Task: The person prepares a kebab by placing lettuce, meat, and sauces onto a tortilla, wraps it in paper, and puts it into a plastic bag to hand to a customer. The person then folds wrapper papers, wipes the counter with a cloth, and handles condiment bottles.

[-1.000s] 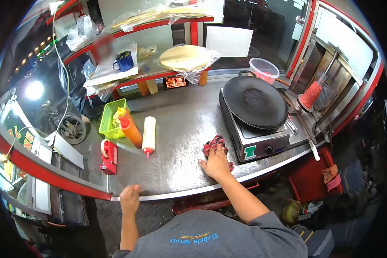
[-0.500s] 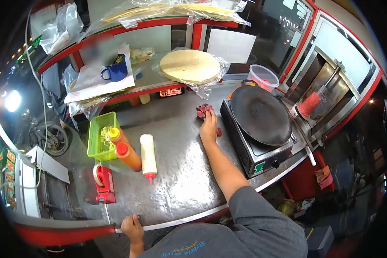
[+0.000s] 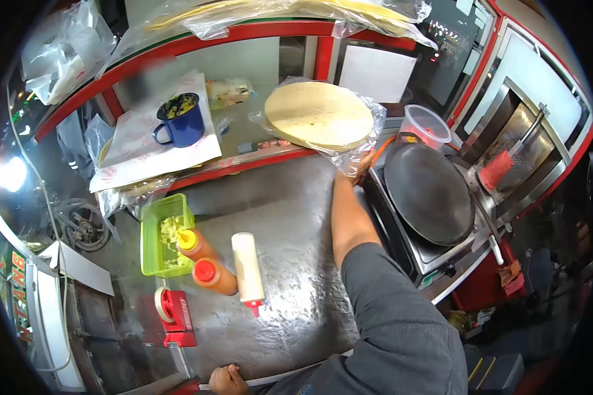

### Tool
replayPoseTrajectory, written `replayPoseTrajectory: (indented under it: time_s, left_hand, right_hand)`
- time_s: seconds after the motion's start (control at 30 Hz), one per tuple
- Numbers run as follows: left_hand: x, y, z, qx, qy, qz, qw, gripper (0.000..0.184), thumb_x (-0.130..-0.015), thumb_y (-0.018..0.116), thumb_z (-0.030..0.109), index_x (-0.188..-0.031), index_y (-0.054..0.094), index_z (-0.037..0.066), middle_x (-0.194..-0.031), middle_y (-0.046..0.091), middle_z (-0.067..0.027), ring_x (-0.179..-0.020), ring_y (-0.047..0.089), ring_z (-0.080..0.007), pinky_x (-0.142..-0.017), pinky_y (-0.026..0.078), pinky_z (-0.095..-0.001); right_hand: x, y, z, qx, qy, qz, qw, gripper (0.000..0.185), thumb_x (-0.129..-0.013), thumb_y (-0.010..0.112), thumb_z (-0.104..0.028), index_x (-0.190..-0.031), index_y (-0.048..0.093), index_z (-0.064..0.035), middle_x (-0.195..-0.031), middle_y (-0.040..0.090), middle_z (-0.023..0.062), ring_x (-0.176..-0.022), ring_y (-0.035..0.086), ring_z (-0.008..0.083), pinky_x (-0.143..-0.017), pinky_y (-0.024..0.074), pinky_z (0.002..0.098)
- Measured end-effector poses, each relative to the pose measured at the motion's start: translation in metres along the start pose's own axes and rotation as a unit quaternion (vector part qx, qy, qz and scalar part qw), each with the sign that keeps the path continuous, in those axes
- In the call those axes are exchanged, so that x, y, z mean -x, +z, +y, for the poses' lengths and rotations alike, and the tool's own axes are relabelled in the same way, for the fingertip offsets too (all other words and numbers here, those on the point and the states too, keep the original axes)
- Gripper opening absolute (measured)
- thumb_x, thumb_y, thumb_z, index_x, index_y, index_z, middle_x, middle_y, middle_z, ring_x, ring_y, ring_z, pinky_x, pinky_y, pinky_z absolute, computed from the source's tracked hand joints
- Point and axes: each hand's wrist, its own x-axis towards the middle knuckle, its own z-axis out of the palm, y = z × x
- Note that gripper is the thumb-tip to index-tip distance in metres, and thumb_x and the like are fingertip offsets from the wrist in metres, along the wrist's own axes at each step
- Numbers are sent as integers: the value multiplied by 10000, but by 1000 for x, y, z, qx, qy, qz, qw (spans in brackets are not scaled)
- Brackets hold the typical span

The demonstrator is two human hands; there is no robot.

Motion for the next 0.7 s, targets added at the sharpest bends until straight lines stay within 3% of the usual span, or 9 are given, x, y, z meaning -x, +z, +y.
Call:
replayPoseTrajectory:
  time_s: [0.07,0.1,0.13,0.17,0.2,0.27,0.4,0.53,0.7]
  left_hand:
    - [0,0,-1,6,9,4,1000,326,-1020,613,207,-712,617,104,-667,554,-119,-603,553,-341,-564,455,-461]
    - [-1,-2,1,9,15,6,1000,314,-1018,614,203,-721,623,103,-663,549,-121,-592,544,-341,-555,450,-462]
    - [-2,-2,0,14,20,10,1000,302,-1016,614,199,-730,629,103,-659,544,-123,-581,535,-341,-547,444,-462]
    - [24,5,-23,-29,-31,-99,994,262,-1044,606,250,-946,719,35,-859,669,-179,-794,653,-347,-711,523,-459]
    - [16,7,-16,-9,-22,-58,998,279,-1045,592,238,-861,671,43,-787,633,-161,-726,620,-356,-661,481,-471]
    - [3,11,-3,31,-5,24,999,387,-1046,564,214,-691,575,61,-644,563,-125,-592,554,-374,-562,397,-495]
    - [4,12,-10,36,-1,15,999,361,-1026,598,224,-699,584,73,-651,578,-128,-587,567,-368,-552,409,-508]
    - [5,13,-9,11,-6,13,1000,342,-1022,603,212,-707,596,78,-664,598,-126,-600,580,-372,-563,424,-511]
    - [7,14,-5,-9,-3,29,1000,334,-1033,589,215,-728,615,82,-682,624,-135,-625,598,-386,-587,437,-517]
  right_hand:
    - [-9,14,11,169,-78,-83,979,361,-1015,489,-141,-1304,620,33,-1420,577,207,-1322,549,371,-1092,461,466]
    - [-16,15,10,231,-58,-209,948,364,-941,581,-198,-1227,669,12,-1329,638,158,-1244,594,339,-1036,485,461]
    - [-16,2,4,211,-89,-203,952,371,-899,623,-228,-1203,681,-24,-1251,663,159,-1174,623,333,-1005,495,451]
    - [-15,24,30,214,-143,-234,937,383,-893,624,-238,-1209,679,-28,-1261,663,174,-1179,627,337,-1021,490,452]
    - [-14,31,42,219,-198,-265,918,396,-888,625,-248,-1216,678,-33,-1270,663,189,-1183,630,342,-1036,485,454]
    - [-5,23,44,144,-117,-295,937,390,-889,626,-240,-1215,674,-32,-1282,661,207,-1200,626,357,-1058,475,459]
    - [3,-36,0,38,-20,-325,945,369,-895,619,-195,-1210,662,-6,-1328,647,223,-1249,602,393,-1089,459,465]
    - [23,-96,-42,12,32,-325,945,269,-933,583,-154,-1134,671,1,-1224,672,223,-1148,635,398,-1006,501,497]
    - [55,-136,-56,-29,-175,-357,917,283,-942,612,-210,-1155,711,-51,-1296,672,217,-1196,631,406,-1017,508,495]
